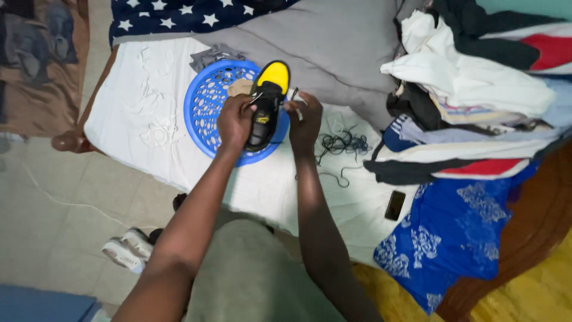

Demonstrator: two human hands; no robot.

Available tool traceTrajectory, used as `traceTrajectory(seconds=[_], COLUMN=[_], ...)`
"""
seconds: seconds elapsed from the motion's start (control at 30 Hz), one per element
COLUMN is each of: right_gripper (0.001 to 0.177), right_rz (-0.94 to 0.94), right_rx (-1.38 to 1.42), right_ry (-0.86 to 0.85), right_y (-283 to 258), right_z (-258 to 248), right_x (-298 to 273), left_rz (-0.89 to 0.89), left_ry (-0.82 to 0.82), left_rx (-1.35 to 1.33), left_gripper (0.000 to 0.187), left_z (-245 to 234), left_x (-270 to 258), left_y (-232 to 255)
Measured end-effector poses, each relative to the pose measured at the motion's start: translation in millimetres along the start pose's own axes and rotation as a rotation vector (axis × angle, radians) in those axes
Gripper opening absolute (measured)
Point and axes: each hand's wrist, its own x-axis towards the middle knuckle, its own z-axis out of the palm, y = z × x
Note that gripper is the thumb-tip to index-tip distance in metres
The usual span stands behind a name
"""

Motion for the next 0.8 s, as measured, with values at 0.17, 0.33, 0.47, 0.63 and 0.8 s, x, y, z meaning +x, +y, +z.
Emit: traceTrajectory(seconds=[0.17, 0.33, 0.47, 0.63, 0.8], right_gripper=[0.016, 0.02, 0.017, 0.009, 0.019], right_rz=[0.72, 0.653, 0.763, 0.715, 0.374], right_rx=[0.735, 0.747, 0.657, 0.64, 0.372], right_ry=[-0.309, -0.341, -0.398, -0.336, -0.437], right_y=[5, -2, -5, -18, -17], right_z=[-20, -52, -72, -103, -119], right_x=[-13, 7, 15, 22, 18], left_rz=[0.141, -0.037, 0.001, -0.022, 0.021], left_ry=[0.027, -0.134, -0.213, -0.297, -0.31], left_rx=[-0.162, -0.187, -0.281, -0.328, -0.259], left_gripper=[0.022, 0.022, 0.022, 0.024, 0.023], left_z=[-7, -19, -25, -37, -47], left_x=[-19, -31, -42, -58, -64], left_y=[46, 78, 89, 105, 113])
